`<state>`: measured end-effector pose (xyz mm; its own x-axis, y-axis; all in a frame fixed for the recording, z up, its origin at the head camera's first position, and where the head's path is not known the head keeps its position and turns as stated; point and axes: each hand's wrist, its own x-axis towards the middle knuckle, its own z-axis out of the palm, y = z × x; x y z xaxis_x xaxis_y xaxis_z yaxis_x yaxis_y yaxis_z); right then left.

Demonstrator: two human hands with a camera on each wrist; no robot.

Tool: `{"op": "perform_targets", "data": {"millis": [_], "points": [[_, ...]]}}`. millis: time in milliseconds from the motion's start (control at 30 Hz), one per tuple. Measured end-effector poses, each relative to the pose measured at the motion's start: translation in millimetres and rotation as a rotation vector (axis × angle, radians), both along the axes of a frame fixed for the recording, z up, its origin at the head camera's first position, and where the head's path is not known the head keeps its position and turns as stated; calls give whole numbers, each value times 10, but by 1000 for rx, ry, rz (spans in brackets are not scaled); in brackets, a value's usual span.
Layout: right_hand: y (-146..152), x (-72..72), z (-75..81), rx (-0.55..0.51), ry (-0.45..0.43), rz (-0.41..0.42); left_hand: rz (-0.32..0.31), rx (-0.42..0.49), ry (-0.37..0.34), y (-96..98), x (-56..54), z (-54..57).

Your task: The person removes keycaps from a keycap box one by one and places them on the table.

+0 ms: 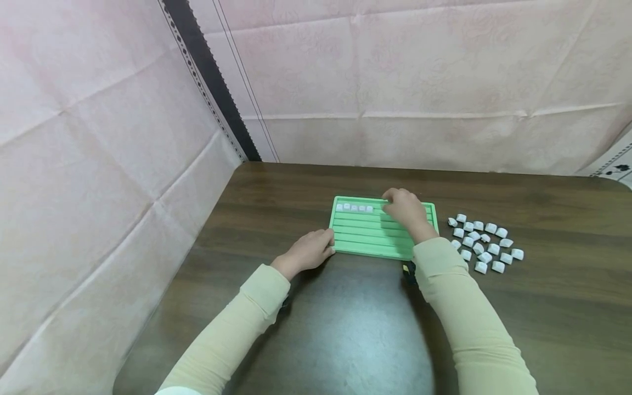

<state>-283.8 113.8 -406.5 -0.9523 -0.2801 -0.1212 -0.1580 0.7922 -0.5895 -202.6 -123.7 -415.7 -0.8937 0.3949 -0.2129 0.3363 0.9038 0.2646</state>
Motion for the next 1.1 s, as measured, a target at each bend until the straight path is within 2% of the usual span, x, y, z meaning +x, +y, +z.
{"op": "perform_targets", "data": {"millis": [433, 700, 900, 1100], "points": [[-294, -69, -13, 45, 5, 59, 10, -4, 5, -3, -1, -11], [-370, -62, -59, 97, 0, 70, 6, -6, 6, 6, 15, 2], [-408, -54, -67, 137, 28, 78, 17, -5, 2, 15, 18, 12], [-423, -66, -79, 155, 34, 74, 15, -9, 9, 11, 11, -11]]}}
